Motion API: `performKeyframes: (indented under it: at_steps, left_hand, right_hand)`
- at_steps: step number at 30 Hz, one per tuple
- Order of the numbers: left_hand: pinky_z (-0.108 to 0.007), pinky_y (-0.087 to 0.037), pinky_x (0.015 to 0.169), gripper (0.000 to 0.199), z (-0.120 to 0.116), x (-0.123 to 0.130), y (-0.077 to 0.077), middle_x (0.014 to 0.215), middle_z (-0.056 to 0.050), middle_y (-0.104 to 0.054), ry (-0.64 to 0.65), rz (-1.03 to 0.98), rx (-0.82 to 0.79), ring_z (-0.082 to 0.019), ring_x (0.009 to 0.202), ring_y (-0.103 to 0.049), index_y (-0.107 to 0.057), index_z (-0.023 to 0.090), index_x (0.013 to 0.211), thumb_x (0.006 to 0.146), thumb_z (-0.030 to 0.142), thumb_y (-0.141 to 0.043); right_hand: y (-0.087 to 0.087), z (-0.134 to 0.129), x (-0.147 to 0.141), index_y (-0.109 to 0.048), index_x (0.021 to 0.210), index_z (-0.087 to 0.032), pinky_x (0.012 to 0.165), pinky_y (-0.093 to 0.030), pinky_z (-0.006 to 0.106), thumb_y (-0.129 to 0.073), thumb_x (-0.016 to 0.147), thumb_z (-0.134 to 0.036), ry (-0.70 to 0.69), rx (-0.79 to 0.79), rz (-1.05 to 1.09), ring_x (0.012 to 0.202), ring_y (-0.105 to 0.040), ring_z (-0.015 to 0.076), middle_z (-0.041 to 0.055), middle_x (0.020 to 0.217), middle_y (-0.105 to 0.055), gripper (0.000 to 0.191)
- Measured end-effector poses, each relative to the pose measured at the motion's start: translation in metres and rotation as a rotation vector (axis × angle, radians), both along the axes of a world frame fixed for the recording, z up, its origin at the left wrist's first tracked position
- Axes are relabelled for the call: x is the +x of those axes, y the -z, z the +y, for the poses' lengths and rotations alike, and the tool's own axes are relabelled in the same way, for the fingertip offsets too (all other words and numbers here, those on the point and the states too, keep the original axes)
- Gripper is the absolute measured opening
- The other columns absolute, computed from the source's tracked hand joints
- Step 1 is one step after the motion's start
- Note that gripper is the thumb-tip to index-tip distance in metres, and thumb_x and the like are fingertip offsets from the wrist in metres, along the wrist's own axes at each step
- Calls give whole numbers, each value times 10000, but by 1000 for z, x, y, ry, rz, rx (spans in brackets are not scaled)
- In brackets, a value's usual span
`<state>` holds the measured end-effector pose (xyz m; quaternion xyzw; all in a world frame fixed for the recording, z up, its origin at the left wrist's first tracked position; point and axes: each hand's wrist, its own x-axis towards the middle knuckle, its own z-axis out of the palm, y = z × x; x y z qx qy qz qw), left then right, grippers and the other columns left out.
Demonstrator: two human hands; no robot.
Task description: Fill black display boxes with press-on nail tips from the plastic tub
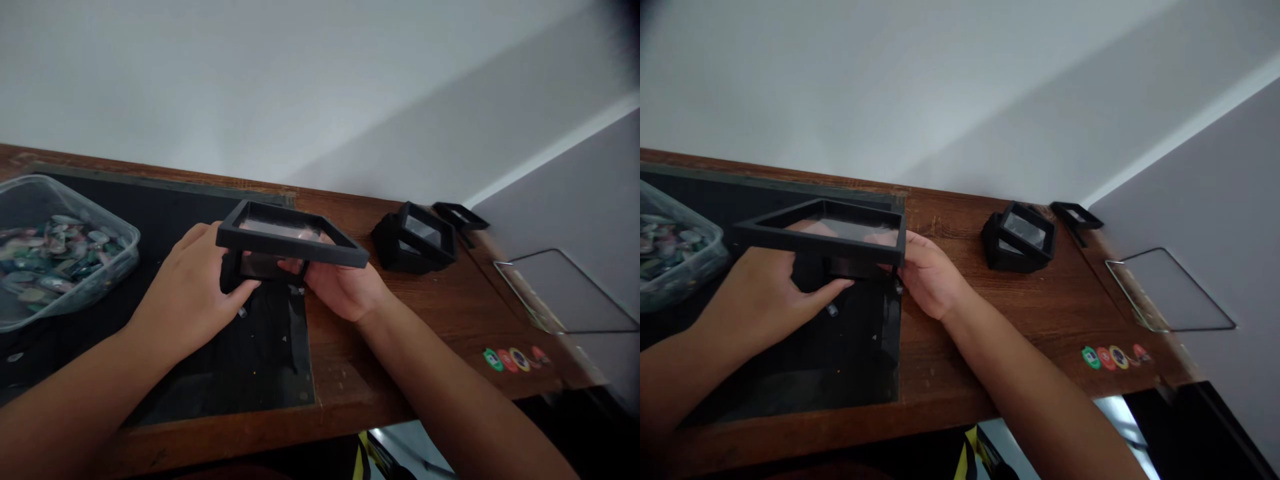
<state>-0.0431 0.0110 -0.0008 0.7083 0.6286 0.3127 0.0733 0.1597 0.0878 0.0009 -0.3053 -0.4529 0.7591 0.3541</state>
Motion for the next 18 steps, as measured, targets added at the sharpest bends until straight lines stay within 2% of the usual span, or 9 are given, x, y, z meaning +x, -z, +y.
performKeyframes:
  at_steps: [4,9,14,18]
  left_hand:
    - [-494,-522,1066,152,0,0,0,1001,-43,-709,6,28,13,-324,1104,-660,-673,269,971,907,405,-687]
    - [-471,-547,1001,169,-1,0,2,1014,-42,-695,6,2,31,-316,1086,-662,-628,262,999,891,365,-708]
    - [-438,-580,988,347,-4,1,5,1082,-43,-697,36,-42,73,-295,1077,-661,-582,275,1154,856,289,-758]
    - [-399,-585,985,416,-6,3,6,1093,-33,-698,68,-36,101,-269,1079,-665,-571,273,1249,873,232,-743]
  right_hand:
    - [0,1,2,-775,839,-251,897,-551,347,-932,612,-281,37,-59,8,957,-718,208,-7,936,-798,277]
    - [-1,0,3,-761,814,-248,949,-546,333,-979,583,-293,38,-68,-6,931,-703,172,-26,900,-773,320]
    - [0,3,7,-773,828,-235,1074,-531,412,-955,651,-303,66,-138,-43,994,-717,200,13,970,-791,263]
    - [-1,5,9,-776,815,-230,1057,-551,415,-937,625,-252,85,-181,-46,969,-721,198,8,945,-796,250]
